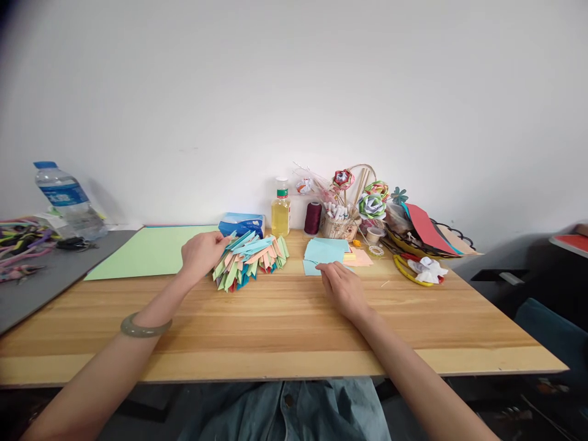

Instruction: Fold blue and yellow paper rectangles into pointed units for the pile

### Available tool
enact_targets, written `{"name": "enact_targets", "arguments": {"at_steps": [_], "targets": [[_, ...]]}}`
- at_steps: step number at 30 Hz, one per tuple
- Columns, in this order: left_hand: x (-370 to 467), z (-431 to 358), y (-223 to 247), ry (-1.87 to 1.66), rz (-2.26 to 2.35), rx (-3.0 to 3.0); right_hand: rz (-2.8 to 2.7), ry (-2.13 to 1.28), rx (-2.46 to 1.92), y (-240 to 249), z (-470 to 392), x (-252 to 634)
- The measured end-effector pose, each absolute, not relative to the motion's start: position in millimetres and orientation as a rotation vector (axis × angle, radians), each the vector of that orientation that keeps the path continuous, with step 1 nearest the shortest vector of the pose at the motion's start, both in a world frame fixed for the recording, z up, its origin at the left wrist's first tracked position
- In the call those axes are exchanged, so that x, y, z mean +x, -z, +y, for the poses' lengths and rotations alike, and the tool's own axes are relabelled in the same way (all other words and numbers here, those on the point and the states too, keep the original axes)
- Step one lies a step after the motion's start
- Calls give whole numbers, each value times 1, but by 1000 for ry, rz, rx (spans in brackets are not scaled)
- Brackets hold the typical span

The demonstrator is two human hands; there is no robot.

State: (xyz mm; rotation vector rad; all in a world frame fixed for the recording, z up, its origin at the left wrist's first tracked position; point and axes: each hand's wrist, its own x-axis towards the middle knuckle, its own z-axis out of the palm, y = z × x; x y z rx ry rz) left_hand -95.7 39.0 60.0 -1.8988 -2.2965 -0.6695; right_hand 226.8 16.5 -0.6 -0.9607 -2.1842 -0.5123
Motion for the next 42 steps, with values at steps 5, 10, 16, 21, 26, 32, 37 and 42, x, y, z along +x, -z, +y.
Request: {"name": "enact_targets", "arguments": {"at_steps": [5,10,16,21,26,32,37,42], "targets": [[-107,41,-64,676,-2328,-1812,-2147,541,-1141,3,25,229],[-108,40,-70,887,-2333,-1716,-2196,698,-1342,11,49,240],[-78,27,-60,1032,-1949,-2128,-2405,776,-1300,14,60,249],[-57,15,-52,1038,-1590,-2363,-2419,802,-1248,14,61,249],[-54,15,-43,1055,-1437,-2498,-2264,830,-1261,6,63,252],[-38,5,-29,1076,-1163,-2615,-2297,722,-999,-15,18,234],[-13,-18,-12,703,-889,-2890,-2563,413,-798,-14,-32,217],[-5,-32,-4,593,-873,-2963,-2579,81,-904,-9,-45,224]]}}
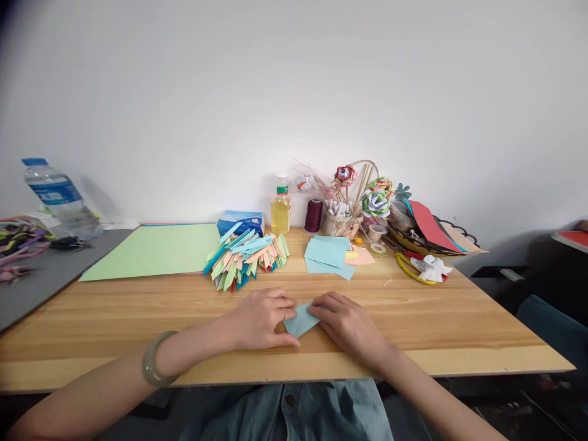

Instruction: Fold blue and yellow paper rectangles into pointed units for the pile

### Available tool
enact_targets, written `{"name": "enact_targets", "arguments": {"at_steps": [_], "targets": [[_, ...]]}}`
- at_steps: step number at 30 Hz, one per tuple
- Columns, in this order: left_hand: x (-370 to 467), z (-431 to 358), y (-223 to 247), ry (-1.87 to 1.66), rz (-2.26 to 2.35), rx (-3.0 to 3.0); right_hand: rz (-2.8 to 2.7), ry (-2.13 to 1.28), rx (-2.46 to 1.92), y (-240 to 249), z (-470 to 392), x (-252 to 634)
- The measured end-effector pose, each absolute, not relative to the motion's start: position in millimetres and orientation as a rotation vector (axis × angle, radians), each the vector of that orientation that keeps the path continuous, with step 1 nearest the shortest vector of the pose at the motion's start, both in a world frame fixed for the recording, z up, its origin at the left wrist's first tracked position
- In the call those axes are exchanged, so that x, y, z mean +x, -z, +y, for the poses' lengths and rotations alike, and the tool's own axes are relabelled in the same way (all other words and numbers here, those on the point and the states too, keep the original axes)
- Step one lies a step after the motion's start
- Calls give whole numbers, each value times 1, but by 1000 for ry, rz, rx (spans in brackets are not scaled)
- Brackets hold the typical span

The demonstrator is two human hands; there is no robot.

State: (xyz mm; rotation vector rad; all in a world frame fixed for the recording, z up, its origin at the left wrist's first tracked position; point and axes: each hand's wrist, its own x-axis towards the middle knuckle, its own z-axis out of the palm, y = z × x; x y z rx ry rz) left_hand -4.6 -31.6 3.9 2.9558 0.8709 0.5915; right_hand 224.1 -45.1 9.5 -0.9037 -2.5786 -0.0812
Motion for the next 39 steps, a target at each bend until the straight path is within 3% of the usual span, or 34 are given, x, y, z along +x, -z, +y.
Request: {"name": "enact_targets", "arguments": {"at_steps": [8,18,23,39], "targets": [[-1,-41,-1,-627,807,3038,-2517,-159,-962,-6,-46,237],[5,-38,-6,-680,1295,2281,-2243,-518,-1270,-7,-33,240],[9,-40,-14,-618,1460,2124,-2208,-467,-1489,-8,-31,232],[17,-39,-20,-432,1565,2246,-2141,-295,-1592,5,-39,227]]}}
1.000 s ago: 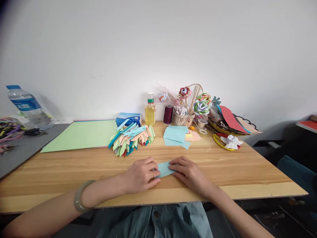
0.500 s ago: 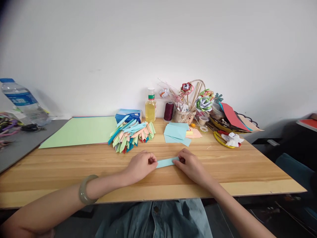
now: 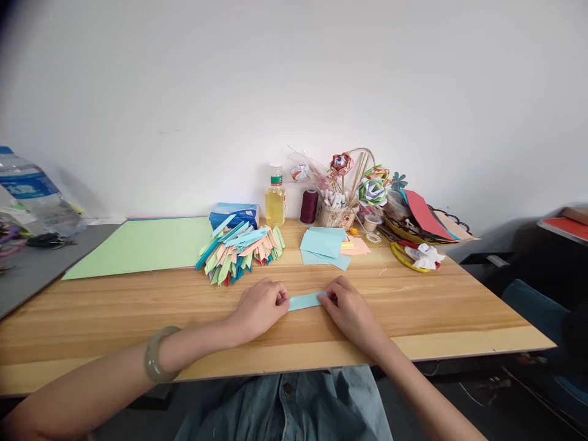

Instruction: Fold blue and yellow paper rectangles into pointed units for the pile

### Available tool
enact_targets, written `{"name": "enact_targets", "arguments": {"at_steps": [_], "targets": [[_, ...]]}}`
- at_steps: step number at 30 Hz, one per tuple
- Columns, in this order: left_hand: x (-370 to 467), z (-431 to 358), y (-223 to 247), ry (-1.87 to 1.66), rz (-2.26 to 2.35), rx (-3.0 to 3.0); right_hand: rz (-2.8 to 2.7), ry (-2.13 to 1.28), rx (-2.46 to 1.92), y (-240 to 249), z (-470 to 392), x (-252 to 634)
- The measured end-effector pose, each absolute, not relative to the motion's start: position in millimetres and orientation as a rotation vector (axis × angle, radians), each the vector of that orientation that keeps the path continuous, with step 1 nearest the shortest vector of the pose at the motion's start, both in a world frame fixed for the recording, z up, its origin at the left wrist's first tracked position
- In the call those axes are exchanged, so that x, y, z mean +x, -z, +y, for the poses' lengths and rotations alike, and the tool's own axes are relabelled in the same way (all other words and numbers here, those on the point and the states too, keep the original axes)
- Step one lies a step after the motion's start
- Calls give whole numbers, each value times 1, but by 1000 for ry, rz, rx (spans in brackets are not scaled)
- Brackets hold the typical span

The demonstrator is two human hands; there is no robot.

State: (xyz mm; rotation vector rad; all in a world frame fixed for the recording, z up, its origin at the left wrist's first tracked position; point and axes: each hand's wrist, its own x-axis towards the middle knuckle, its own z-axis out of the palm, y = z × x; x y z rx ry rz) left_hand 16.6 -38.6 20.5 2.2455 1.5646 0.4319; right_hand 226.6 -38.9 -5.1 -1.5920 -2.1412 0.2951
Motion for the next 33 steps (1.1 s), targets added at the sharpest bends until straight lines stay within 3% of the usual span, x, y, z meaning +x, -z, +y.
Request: {"name": "enact_targets", "arguments": {"at_steps": [24,33], "targets": [[16,-32,-15,-253,1580,2360,-2353,-185,-2049,-24,-34,216],[2,-31,-3,-361,940,2792,-2157,-138,-1858,-7,-38,234]]}}
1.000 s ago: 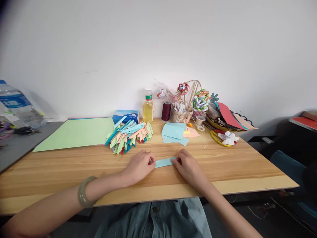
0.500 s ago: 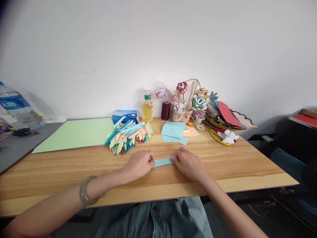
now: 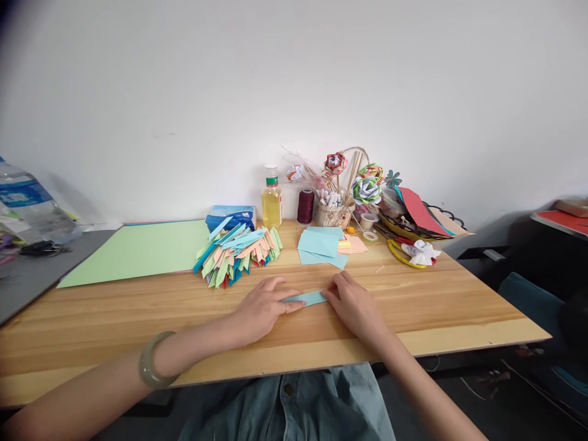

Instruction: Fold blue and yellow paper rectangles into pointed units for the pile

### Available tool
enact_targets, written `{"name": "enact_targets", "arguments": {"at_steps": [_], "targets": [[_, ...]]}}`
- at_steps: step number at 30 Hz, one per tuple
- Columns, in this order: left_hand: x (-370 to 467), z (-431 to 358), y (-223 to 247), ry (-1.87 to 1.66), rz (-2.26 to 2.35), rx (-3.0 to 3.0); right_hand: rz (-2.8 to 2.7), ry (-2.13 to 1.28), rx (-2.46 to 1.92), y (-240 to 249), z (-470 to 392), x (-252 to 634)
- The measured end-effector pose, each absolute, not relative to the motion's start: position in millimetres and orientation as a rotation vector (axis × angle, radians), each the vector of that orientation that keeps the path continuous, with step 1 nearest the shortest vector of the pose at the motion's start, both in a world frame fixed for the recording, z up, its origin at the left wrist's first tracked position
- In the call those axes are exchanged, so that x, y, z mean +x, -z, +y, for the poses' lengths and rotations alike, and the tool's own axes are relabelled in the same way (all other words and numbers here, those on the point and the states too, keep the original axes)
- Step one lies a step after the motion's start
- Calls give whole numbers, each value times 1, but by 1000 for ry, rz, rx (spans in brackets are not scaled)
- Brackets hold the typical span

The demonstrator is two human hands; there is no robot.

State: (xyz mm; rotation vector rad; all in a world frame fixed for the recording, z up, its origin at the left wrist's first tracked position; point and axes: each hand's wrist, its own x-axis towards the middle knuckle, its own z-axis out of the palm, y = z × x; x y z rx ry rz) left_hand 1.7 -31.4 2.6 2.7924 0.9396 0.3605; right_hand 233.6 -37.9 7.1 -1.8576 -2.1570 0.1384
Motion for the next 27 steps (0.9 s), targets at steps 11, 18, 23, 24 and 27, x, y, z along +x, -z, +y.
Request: {"name": "enact_targets", "arguments": {"at_steps": [11,18,23,24,27], "targets": [[4,-33,-6,-193,858,2857,-2637,174,-1195,5,-88,211],[-13,-37,-2,-136,851,2971,-2658,-11,-1299,-1,-81,223],[-35,-40,1,-126,865,2913,-2633,-68,-1328,0,-81,228],[-37,-40,1,-126,868,2894,-2625,-62,-1348,1,-81,231],[-39,-41,1,-121,869,2891,-2592,-15,-1384,4,-79,242]]}}
